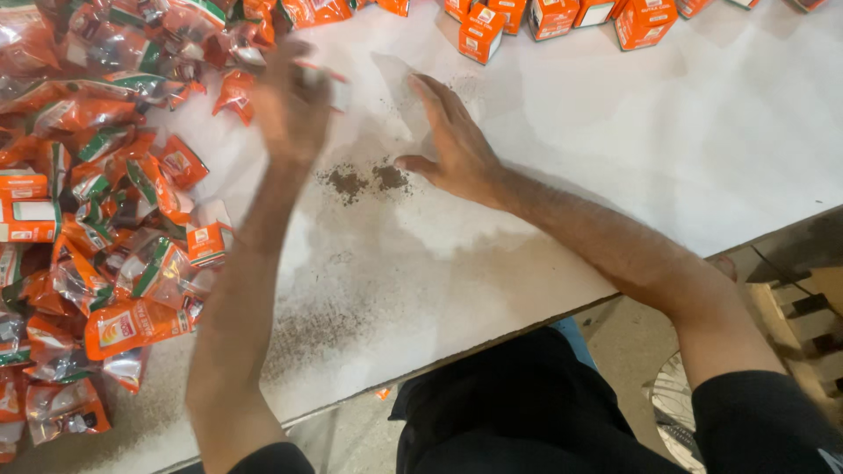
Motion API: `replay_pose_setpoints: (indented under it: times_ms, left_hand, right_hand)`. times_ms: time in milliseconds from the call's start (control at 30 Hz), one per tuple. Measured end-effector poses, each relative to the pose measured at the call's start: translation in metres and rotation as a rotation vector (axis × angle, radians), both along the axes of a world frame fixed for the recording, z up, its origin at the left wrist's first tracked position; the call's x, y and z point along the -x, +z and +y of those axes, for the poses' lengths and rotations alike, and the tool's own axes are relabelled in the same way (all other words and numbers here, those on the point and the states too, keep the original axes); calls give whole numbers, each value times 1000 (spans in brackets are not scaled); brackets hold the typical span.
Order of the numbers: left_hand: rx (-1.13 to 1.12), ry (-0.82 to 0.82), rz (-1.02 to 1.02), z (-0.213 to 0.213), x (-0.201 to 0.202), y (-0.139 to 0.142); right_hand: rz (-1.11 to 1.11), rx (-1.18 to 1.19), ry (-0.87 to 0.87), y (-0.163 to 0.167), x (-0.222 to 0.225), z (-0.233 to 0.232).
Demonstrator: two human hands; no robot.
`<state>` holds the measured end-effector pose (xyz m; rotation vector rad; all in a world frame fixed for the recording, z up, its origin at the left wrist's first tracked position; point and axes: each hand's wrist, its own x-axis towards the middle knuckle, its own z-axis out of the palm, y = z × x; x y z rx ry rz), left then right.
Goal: The person picks up small orange snack packets from a pile on the table and inserts them one at a time into small orange cardboard boxes, folding the box flaps closed. Filled boxes are placed in a group at the far side of the table as the person reaches for more packets.
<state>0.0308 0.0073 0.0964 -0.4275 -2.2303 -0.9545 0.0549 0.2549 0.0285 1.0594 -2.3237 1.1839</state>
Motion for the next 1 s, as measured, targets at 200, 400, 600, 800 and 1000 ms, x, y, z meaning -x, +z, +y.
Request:
replay_pose_setpoints:
  times_ms: [200,400,600,800,1000]
  left_hand:
    - [-142,-284,-221,33,-20,-14]
    - [616,539,65,-72,32,-34]
    - [512,232,-257,-58,-24,-52]
    - [-144,-134,94,7,-108,-36]
    - [136,-226,200,40,-102,-39]
  right_hand:
    - [-143,-11,38,4,-3,-6]
    - [-362,12,99,2,1,0]
    - [-256,69,186,-2,3,3]
    - [-231,31,131,0,3,3]
    - [-247,33,157,-2,-1,2]
